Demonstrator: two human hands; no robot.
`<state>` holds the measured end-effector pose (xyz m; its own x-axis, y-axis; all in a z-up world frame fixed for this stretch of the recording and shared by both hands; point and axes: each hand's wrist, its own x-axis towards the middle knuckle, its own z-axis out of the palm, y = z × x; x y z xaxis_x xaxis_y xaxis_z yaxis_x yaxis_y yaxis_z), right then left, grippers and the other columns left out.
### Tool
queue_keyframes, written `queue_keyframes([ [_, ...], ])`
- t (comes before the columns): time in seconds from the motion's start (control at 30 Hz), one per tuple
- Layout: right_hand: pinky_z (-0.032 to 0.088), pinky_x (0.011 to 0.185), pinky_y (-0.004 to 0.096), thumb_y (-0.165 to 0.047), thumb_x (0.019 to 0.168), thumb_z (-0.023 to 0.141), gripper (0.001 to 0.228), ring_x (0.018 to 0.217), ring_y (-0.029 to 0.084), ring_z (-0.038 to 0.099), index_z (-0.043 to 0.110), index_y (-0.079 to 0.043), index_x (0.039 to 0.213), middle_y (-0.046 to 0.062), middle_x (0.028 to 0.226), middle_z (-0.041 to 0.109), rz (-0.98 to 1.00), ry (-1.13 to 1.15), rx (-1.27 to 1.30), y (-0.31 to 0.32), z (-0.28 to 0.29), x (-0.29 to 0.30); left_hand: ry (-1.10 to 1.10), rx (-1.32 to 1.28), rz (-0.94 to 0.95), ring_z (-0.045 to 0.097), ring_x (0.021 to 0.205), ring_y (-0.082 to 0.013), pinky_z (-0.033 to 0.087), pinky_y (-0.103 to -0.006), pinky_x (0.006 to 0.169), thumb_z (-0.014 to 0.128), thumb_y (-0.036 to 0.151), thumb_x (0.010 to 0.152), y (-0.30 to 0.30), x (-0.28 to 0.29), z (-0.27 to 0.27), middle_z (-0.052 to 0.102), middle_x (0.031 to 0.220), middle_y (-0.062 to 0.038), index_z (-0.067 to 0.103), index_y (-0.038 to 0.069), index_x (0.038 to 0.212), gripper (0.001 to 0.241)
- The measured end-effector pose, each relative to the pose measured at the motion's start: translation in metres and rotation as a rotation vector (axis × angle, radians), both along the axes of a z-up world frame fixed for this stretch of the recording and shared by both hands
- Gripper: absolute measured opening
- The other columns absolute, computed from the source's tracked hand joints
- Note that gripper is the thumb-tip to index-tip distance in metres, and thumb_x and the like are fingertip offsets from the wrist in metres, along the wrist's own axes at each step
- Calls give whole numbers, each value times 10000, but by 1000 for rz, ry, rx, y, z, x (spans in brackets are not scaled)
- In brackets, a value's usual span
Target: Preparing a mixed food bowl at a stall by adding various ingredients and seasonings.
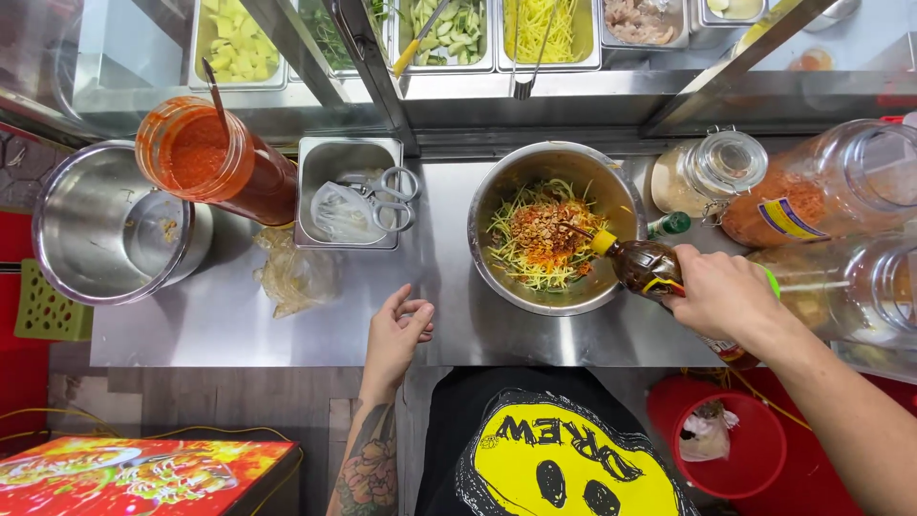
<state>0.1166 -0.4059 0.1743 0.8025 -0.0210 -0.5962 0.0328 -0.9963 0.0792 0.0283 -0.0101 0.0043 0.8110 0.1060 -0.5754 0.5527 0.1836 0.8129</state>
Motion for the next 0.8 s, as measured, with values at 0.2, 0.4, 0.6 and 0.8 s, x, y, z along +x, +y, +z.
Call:
queue_keyframes([
  [0.2, 561, 891, 515, -349, 799, 779, 524, 976, 395, 731, 611, -123, 1241, 183, 988, 769, -27, 36, 21, -1, -2, -6, 3, 7, -29, 674, 798, -135, 594, -278, 667, 731, 191, 887, -10, 0, 4, 682, 1167, -150, 395, -59, 1510, 751],
  [0.4, 558, 884, 476, -295, 741, 823, 659, 970, 367, 734, 588, -133, 1335, 174, 1003, 772, -195, -179, 367, -7, -13, -18, -4, 24, -59, 676, 803, -136, 594, -283, 681, 736, 189, 894, -7, -2, 3, 684, 1177, -153, 408, -56, 1512, 742],
  [0.6, 529, 992, 365, -153, 705, 876, 763, 1139, 214, 689, 529, -54, 1377, 102, 1235, 710, -451, -542, 1055, -71, -1, -41, -36, 43, -79, 682, 784, -149, 594, -288, 682, 730, 188, 881, -34, 19, -9, 691, 1184, -165, 412, -45, 1516, 747],
  [0.8, 540, 1115, 322, -22, 968, 740, 478, 1198, 174, 683, 524, -23, 1393, 67, 1292, 677, -387, -1035, 1294, -154, 93, -18, -6, 176, -10, 703, 789, -159, 602, -298, 662, 739, 185, 869, -76, 22, -17, 701, 1155, -143, 416, -37, 1502, 744],
])
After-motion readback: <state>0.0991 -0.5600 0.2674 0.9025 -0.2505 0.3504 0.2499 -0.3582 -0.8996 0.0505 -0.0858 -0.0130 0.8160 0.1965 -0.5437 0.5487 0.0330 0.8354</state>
